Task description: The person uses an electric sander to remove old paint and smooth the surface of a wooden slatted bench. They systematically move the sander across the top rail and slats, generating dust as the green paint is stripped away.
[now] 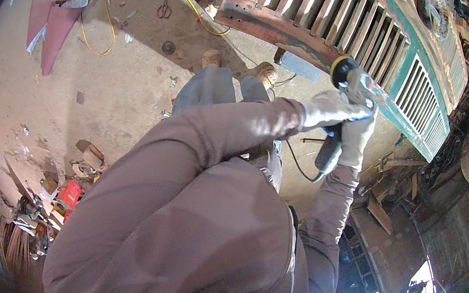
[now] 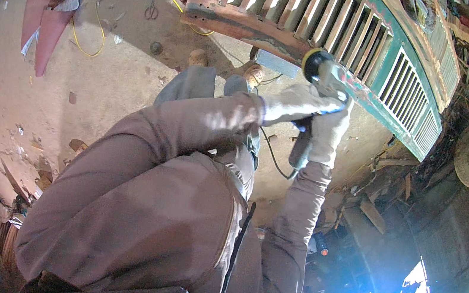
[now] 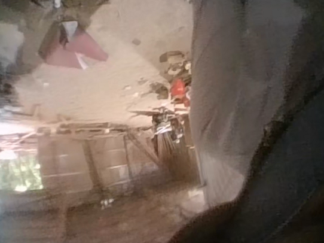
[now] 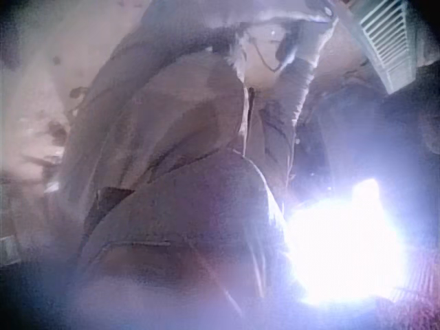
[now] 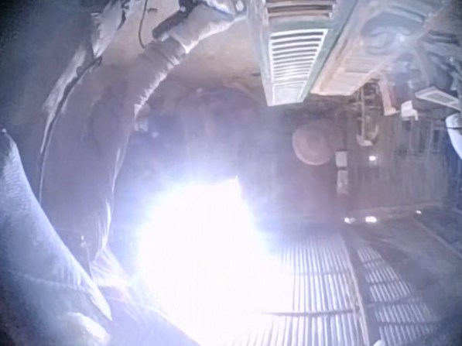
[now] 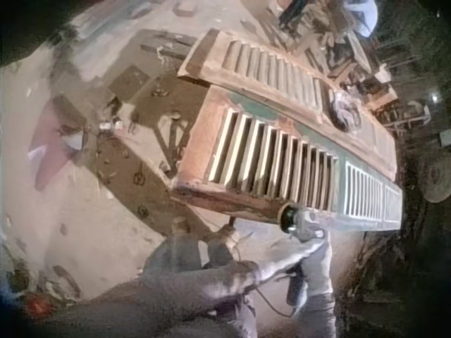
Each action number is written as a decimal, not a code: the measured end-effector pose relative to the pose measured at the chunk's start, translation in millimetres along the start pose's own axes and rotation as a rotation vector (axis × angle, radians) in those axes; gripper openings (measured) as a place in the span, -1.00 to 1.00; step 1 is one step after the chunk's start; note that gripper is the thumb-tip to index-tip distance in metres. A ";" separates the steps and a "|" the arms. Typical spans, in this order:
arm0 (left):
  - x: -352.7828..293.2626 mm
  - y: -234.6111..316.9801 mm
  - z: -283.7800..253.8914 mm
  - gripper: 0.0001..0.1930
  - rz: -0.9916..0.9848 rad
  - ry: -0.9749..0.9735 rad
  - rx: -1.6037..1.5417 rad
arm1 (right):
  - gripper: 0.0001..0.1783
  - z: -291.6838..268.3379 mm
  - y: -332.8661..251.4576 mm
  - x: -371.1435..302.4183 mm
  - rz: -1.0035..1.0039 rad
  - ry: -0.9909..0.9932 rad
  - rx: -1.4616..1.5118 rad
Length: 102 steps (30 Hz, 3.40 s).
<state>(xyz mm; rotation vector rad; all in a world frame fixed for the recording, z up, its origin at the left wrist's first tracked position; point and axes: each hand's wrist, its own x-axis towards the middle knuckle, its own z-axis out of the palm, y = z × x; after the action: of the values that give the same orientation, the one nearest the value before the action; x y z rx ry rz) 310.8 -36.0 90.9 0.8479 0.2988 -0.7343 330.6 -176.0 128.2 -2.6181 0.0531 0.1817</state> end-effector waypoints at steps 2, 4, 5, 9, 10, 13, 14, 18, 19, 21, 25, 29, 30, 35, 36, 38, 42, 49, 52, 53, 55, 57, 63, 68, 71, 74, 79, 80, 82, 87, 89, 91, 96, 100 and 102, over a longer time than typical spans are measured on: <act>-14.4 -10.0 -22.4 -0.39 0.115 0.000 -0.181 | -0.07 14.0 -37.5 -4.2 -0.007 -0.049 -0.063; -52.1 9.0 -39.8 -0.47 0.054 0.084 -0.148 | -0.04 28.0 -64.7 -12.5 -0.044 -0.056 -0.117; -66.9 15.9 -45.8 -0.49 0.018 0.129 -0.142 | -0.06 31.4 -75.9 -14.9 -0.051 -0.110 -0.101; -75.0 -0.3 -63.9 -0.61 0.144 0.219 -0.275 | -0.32 56.8 -94.8 -18.3 -0.205 -0.118 -0.085; -85.5 5.3 -68.6 -0.60 0.087 0.246 -0.268 | -0.34 63.4 -92.2 -19.6 -0.271 -0.086 -0.106; -95.3 14.6 -66.8 -0.58 0.134 0.215 -0.304 | -0.30 66.9 -85.6 -21.0 -0.332 -0.084 -0.097; -82.2 1.2 -66.3 -0.59 0.159 0.210 -0.298 | -0.28 57.6 -94.2 -20.4 -0.274 -0.144 -0.082; -81.2 13.4 -30.8 -0.58 0.048 0.182 -0.163 | -0.19 35.5 -51.1 -27.1 -0.253 -0.092 -0.102; -83.3 18.4 -26.3 -0.58 -0.069 0.194 -0.129 | -0.17 33.1 -42.8 -28.0 -0.263 -0.091 -0.068; -64.5 1.6 -22.6 -0.60 0.072 0.140 -0.155 | -0.17 26.3 -35.9 -25.1 -0.187 -0.088 -0.070; -19.0 -11.8 -2.0 -0.57 0.165 0.011 -0.138 | -0.22 0.1 -22.8 -13.2 0.009 -0.063 -0.069; -24.5 10.2 5.1 -0.52 0.032 -0.008 -0.112 | -0.22 -2.6 0.1 -4.1 -0.027 -0.017 -0.031; -24.1 9.3 0.5 -0.49 0.063 -0.016 -0.128 | -0.23 -1.2 -6.6 -3.0 -0.049 -0.020 -0.019; -51.8 -11.2 -61.9 -0.54 0.142 0.164 -0.032 | -0.10 38.5 -86.3 -14.5 -0.058 -0.154 -0.052; -68.1 6.1 -64.4 -0.54 0.146 0.207 -0.026 | -0.07 43.1 -97.9 -20.3 -0.118 -0.152 -0.086; -92.9 10.6 -61.6 -0.49 0.070 0.260 -0.116 | -0.06 55.9 -86.7 -31.3 -0.218 -0.087 -0.124; -79.0 -2.1 -43.2 -0.46 0.208 0.189 -0.243 | -0.07 36.3 -83.9 -32.6 -0.172 -0.175 -0.079; -54.7 3.6 -17.2 -0.49 0.131 0.077 -0.219 | -0.13 15.7 -50.3 -24.4 -0.024 -0.103 -0.087; -24.1 3.7 -4.7 -0.38 -0.042 0.012 -0.029 | -0.22 1.3 -18.2 -18.5 0.060 -0.013 -0.100; -11.6 3.3 1.0 -0.36 -0.075 -0.005 0.026 | -0.23 -4.7 -13.6 -15.6 0.085 0.003 -0.065; -2.3 4.2 7.5 -0.33 -0.093 -0.006 0.066 | -0.23 -12.8 -5.2 -9.6 0.132 -0.012 -0.034; 0.1 6.7 12.7 -0.32 -0.068 0.010 0.039 | -0.24 -13.7 2.8 -3.7 0.141 -0.025 -0.028; -76.5 20.1 -50.8 -0.46 0.037 0.083 -0.179 | -0.04 37.1 -80.6 -25.8 -0.021 -0.077 -0.075; -97.3 15.5 -55.9 -0.58 0.046 0.194 -0.225 | -0.07 55.1 -89.6 -43.1 -0.158 -0.079 -0.124; -59.2 -21.5 -40.1 -0.55 0.025 0.139 -0.198 | -0.13 27.5 -82.0 -40.8 -0.083 -0.081 -0.067; -54.5 5.7 -12.7 -0.48 0.010 0.068 -0.134 | -0.17 9.8 -47.7 -35.5 0.092 -0.072 -0.075; -8.6 -23.0 -1.0 -0.41 -0.024 -0.071 -0.177 | -0.33 -1.2 -25.7 -30.7 0.145 -0.029 -0.026; -16.8 -14.0 -3.9 -0.42 -0.036 -0.042 -0.134 | -0.35 2.8 -30.4 -32.1 0.152 -0.030 -0.046; -57.6 19.4 -21.3 -0.43 -0.067 0.018 -0.039 | -0.39 15.1 -49.1 -37.1 0.088 -0.038 -0.053; -121.6 9.8 -71.3 -0.60 0.066 0.361 -0.223 | -0.20 56.3 -130.4 -59.0 -0.028 -0.259 -0.131; -135.0 21.2 -63.3 -0.73 0.076 0.452 -0.417 | -0.17 63.3 -132.6 -64.4 -0.089 -0.285 -0.103; -121.9 2.9 -63.8 -0.72 0.018 0.405 -0.350 | -0.16 54.9 -131.4 -60.1 -0.002 -0.317 -0.051; -90.6 -12.3 -32.4 -0.71 -0.006 0.368 -0.362 | -0.17 33.5 -96.8 -53.2 0.056 -0.264 -0.038; -69.4 -16.6 -27.8 -0.49 -0.144 0.291 -0.192 | -0.17 26.2 -76.5 -48.2 0.102 -0.219 -0.024; -56.0 -20.3 -19.6 -0.46 -0.160 0.289 -0.116 | -0.19 21.8 -67.4 -47.4 0.131 -0.202 0.009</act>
<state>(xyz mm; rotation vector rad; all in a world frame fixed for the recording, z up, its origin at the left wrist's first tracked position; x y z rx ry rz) 257.2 -3.7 95.5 0.8255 0.6673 -0.7349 286.0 -106.5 149.1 -2.5738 0.1544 0.4891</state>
